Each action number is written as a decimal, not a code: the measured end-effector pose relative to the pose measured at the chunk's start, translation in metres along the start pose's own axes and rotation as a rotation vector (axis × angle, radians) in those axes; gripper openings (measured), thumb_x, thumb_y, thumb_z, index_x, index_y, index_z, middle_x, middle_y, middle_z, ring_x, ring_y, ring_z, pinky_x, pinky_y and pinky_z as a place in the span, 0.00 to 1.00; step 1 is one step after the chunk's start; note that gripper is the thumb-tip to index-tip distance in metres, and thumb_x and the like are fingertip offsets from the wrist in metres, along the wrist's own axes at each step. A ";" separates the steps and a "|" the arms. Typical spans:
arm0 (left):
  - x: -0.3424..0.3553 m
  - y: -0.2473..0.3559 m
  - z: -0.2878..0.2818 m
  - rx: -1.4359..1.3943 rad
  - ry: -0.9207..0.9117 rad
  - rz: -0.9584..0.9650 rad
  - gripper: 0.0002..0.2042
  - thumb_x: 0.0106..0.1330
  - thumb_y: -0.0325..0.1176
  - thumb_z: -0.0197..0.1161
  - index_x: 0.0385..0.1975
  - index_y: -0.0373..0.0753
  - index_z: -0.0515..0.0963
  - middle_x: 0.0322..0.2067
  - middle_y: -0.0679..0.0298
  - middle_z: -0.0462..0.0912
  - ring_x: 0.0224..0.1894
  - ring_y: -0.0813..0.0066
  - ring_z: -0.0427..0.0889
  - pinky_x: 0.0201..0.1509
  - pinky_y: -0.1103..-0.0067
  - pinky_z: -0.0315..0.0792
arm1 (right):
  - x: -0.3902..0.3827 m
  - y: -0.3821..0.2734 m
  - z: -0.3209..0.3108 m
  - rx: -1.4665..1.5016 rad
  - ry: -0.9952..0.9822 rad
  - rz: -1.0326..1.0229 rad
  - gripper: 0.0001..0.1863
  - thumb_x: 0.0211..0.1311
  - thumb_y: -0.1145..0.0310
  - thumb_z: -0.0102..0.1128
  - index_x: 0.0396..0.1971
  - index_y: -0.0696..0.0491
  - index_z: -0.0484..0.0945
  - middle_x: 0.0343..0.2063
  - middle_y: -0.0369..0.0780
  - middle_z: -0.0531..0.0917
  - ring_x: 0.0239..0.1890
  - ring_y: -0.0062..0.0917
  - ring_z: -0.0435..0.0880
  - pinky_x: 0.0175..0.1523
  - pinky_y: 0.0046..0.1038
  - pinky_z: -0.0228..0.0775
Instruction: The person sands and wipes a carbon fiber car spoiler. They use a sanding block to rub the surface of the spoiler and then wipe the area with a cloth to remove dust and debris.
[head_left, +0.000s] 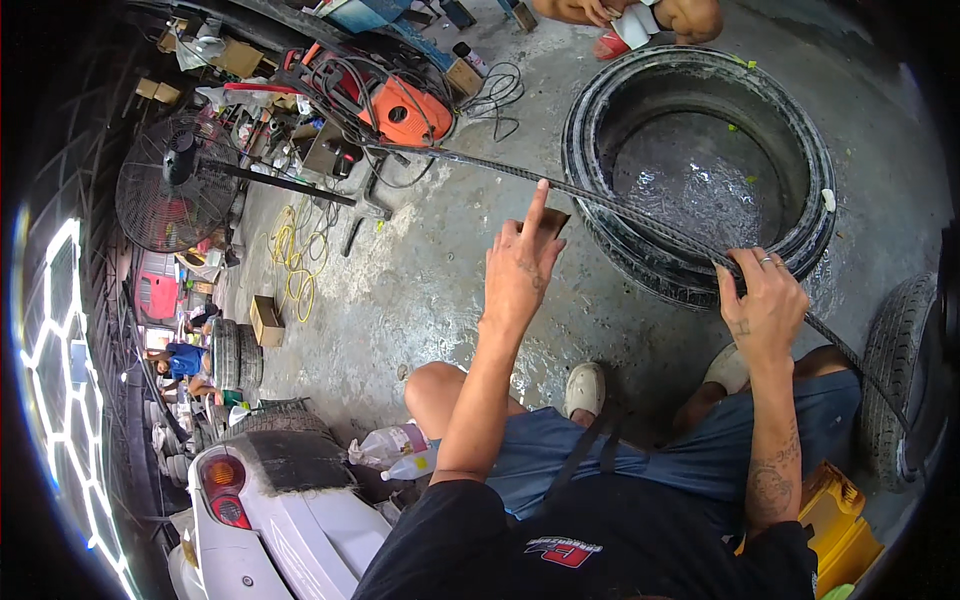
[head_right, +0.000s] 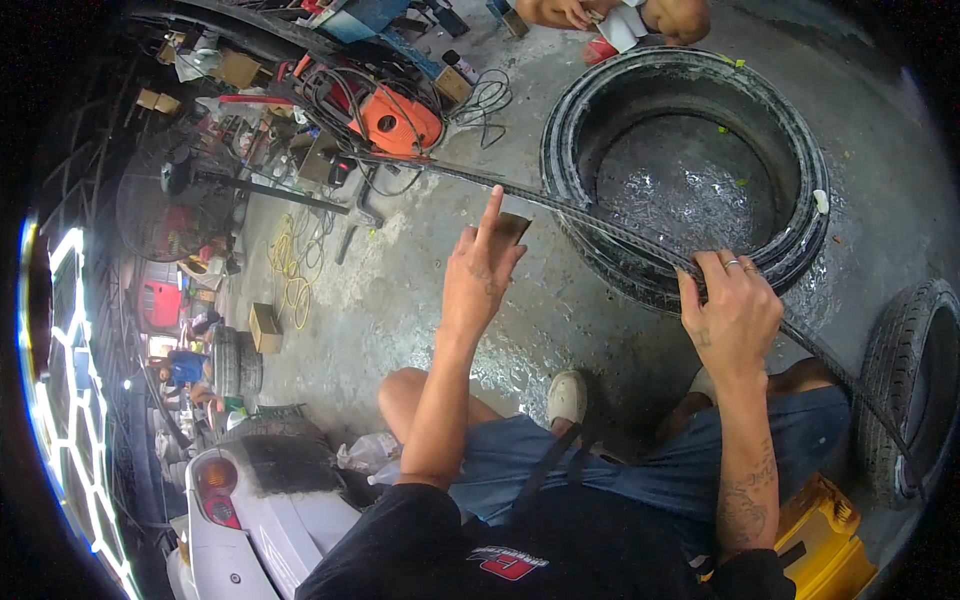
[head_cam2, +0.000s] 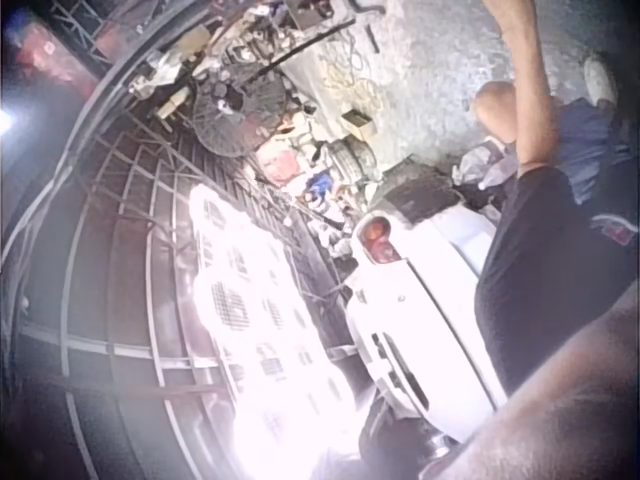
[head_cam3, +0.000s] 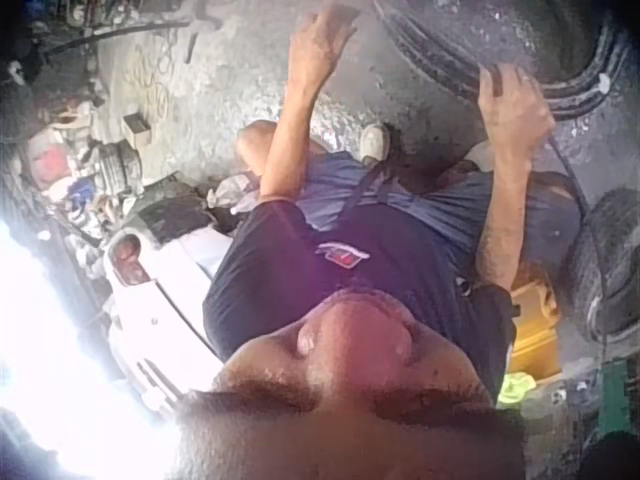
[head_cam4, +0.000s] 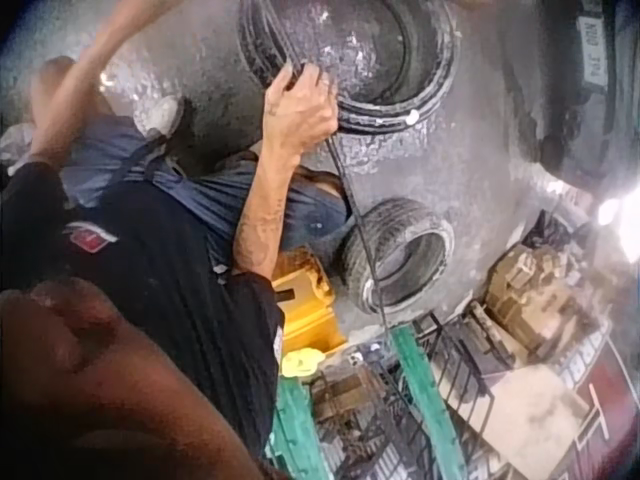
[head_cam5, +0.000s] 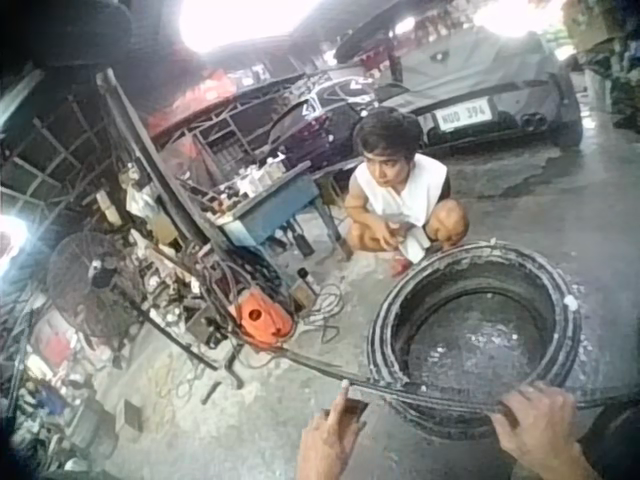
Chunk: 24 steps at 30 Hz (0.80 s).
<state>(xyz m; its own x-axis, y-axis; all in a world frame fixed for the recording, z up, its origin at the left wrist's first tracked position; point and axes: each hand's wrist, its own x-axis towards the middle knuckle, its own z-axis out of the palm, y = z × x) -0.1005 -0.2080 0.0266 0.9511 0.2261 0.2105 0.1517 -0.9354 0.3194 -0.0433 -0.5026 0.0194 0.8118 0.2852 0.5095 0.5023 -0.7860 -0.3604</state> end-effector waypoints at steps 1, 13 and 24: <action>-0.001 0.001 -0.001 -0.022 -0.020 -0.009 0.40 0.63 0.34 0.68 0.74 0.56 0.54 0.41 0.49 0.78 0.43 0.46 0.80 0.49 0.60 0.74 | 0.000 0.000 0.000 -0.005 -0.001 0.002 0.11 0.57 0.62 0.65 0.33 0.54 0.82 0.30 0.42 0.84 0.33 0.41 0.84 0.40 0.39 0.77; -0.009 0.017 -0.011 -0.229 0.180 -0.042 0.41 0.64 0.33 0.69 0.75 0.52 0.52 0.42 0.52 0.79 0.43 0.57 0.81 0.44 0.66 0.76 | -0.003 0.003 0.001 -0.007 -0.020 0.016 0.12 0.56 0.61 0.66 0.32 0.54 0.80 0.30 0.42 0.83 0.35 0.39 0.85 0.38 0.37 0.78; -0.021 0.045 0.031 -0.056 0.005 -0.017 0.44 0.64 0.32 0.66 0.76 0.53 0.44 0.43 0.47 0.74 0.43 0.46 0.76 0.49 0.59 0.70 | -0.005 0.004 0.001 0.024 -0.040 0.050 0.12 0.53 0.61 0.69 0.30 0.53 0.81 0.28 0.41 0.84 0.33 0.38 0.84 0.37 0.37 0.76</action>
<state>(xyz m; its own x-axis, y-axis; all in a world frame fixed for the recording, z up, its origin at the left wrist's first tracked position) -0.1054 -0.2631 0.0076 0.9471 0.2432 0.2096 0.1520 -0.9147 0.3745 -0.0452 -0.5061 0.0144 0.8469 0.2680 0.4592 0.4675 -0.7867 -0.4031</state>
